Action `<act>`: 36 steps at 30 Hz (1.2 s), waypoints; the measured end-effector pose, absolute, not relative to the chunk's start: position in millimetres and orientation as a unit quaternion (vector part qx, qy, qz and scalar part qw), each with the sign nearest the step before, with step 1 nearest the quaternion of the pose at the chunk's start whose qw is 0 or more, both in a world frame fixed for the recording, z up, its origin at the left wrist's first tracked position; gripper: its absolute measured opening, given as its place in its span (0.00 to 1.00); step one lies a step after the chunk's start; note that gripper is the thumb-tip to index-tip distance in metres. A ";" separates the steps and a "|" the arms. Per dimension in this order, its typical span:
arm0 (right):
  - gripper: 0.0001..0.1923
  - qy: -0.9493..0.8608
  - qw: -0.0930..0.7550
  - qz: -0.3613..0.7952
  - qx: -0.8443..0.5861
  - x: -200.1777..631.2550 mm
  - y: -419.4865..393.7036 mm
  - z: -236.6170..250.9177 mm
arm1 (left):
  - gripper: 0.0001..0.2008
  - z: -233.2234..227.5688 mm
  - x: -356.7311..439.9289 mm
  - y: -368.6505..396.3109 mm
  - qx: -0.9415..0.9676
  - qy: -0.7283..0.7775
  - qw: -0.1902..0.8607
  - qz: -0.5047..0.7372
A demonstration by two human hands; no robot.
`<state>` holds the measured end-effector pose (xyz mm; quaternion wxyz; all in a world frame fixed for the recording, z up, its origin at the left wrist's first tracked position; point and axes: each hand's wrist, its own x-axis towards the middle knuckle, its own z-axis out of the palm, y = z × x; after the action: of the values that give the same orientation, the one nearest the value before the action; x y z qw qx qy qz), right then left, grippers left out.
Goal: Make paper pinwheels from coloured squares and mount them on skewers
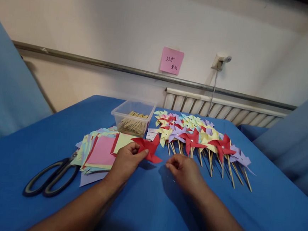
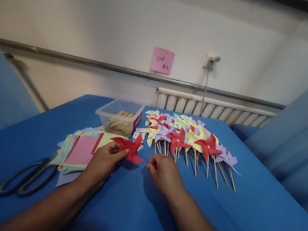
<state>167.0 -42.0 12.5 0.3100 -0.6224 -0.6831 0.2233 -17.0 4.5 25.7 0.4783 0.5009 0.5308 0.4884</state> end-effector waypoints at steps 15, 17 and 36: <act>0.05 -0.545 0.540 0.379 -0.518 141.0 -39.9 -1.7 | 0.10 20.1 -7.6 -5.9 0.589 0.506 0.478 0.411; 0.05 -0.539 0.541 0.381 -0.521 141.5 -39.1 -2.3 | 0.10 20.1 -7.0 -6.8 0.586 0.504 0.485 0.409; 0.05 -0.484 0.551 0.433 -0.524 141.6 -39.3 2.0 | 0.11 26.5 -5.1 -11.3 0.538 0.485 0.557 0.406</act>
<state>141.6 -39.3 2.0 0.5513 -0.5237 -0.4838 0.4333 -5.1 -11.3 26.5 0.5568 0.5379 0.4854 0.4061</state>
